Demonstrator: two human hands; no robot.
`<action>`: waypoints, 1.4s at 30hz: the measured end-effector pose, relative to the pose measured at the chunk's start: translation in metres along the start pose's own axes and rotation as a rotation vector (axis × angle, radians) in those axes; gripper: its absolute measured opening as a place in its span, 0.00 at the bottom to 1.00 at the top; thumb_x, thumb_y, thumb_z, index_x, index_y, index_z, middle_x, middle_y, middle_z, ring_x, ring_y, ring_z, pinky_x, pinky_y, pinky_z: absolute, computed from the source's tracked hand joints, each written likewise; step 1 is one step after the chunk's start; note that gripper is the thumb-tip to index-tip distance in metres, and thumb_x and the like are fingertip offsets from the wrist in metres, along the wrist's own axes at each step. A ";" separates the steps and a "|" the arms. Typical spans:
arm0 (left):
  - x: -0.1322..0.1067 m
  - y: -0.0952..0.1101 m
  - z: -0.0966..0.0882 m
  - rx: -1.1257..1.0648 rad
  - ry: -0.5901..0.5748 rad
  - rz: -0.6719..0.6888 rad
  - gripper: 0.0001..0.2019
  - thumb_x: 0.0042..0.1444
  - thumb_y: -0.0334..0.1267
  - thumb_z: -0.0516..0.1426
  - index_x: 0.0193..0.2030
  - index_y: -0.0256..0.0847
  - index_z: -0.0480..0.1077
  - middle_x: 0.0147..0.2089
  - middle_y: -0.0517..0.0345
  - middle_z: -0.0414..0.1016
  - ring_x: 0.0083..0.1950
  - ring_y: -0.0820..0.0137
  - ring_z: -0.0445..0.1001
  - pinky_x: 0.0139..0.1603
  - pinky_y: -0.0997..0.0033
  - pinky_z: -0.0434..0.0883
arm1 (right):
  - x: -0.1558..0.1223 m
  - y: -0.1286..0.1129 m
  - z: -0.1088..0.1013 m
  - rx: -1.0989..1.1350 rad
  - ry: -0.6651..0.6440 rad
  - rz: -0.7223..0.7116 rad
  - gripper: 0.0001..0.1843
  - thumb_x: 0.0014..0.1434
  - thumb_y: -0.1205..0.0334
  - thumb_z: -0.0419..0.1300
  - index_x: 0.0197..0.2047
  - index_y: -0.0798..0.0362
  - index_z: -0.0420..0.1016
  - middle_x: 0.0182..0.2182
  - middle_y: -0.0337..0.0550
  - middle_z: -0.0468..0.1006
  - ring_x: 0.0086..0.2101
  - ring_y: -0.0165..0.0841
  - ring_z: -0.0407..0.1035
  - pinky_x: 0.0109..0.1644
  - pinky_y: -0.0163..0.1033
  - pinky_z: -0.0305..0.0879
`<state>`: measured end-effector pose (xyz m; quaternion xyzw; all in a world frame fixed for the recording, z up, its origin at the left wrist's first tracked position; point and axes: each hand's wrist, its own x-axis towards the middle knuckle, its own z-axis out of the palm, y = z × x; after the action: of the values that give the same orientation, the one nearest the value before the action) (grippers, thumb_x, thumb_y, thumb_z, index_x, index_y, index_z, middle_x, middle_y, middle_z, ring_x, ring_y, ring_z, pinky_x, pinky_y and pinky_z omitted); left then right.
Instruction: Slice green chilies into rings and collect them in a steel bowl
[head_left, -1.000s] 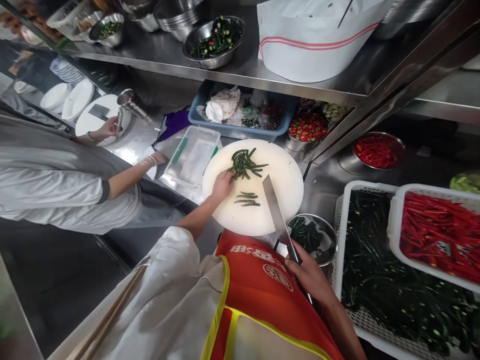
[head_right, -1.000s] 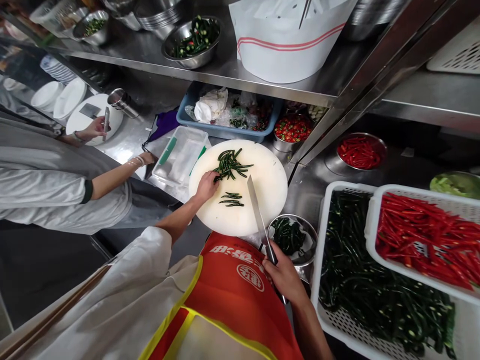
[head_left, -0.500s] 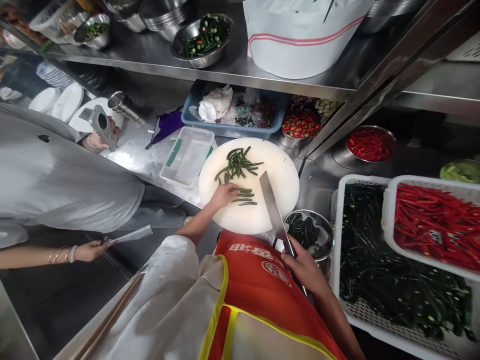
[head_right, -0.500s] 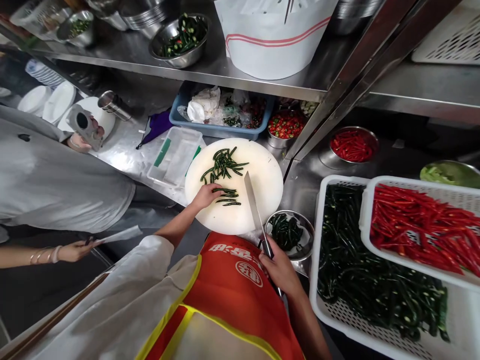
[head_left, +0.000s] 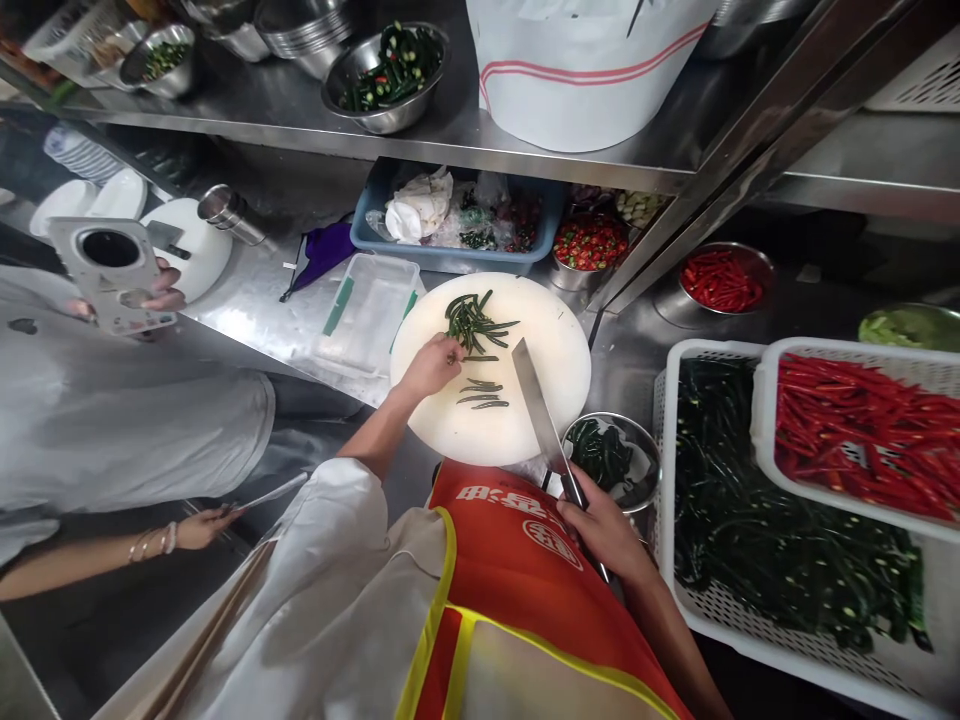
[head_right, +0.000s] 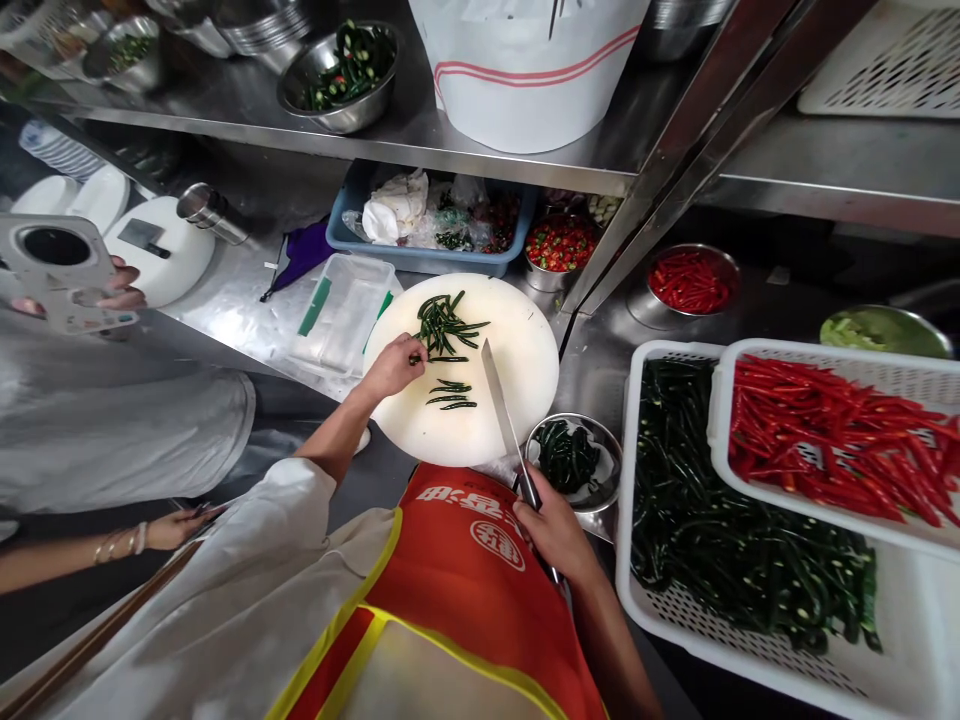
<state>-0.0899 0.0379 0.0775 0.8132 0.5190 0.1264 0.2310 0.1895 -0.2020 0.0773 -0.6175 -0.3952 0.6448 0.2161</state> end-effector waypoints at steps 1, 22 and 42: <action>0.001 0.000 -0.003 0.042 -0.026 0.044 0.07 0.51 0.27 0.55 0.33 0.41 0.74 0.37 0.54 0.71 0.41 0.66 0.71 0.47 0.66 0.72 | 0.000 -0.001 0.000 -0.008 0.002 -0.003 0.39 0.55 0.54 0.55 0.68 0.55 0.56 0.31 0.35 0.72 0.24 0.32 0.67 0.30 0.38 0.66; 0.009 -0.015 0.039 0.100 -0.224 0.363 0.11 0.58 0.30 0.53 0.41 0.44 0.76 0.46 0.51 0.74 0.51 0.61 0.73 0.55 0.62 0.69 | 0.003 -0.004 0.004 -0.126 0.049 -0.104 0.38 0.58 0.56 0.54 0.70 0.55 0.57 0.36 0.40 0.78 0.33 0.37 0.71 0.44 0.42 0.68; -0.005 -0.016 0.065 -0.046 -0.105 0.290 0.10 0.62 0.40 0.57 0.46 0.42 0.76 0.52 0.50 0.72 0.54 0.63 0.72 0.58 0.59 0.69 | 0.011 -0.015 0.010 -0.149 -0.046 -0.124 0.38 0.57 0.58 0.53 0.70 0.56 0.57 0.32 0.38 0.76 0.32 0.35 0.69 0.39 0.37 0.65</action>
<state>-0.0756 0.0230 0.0140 0.8797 0.3802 0.1274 0.2557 0.1752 -0.1870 0.0816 -0.5912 -0.4845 0.6131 0.1999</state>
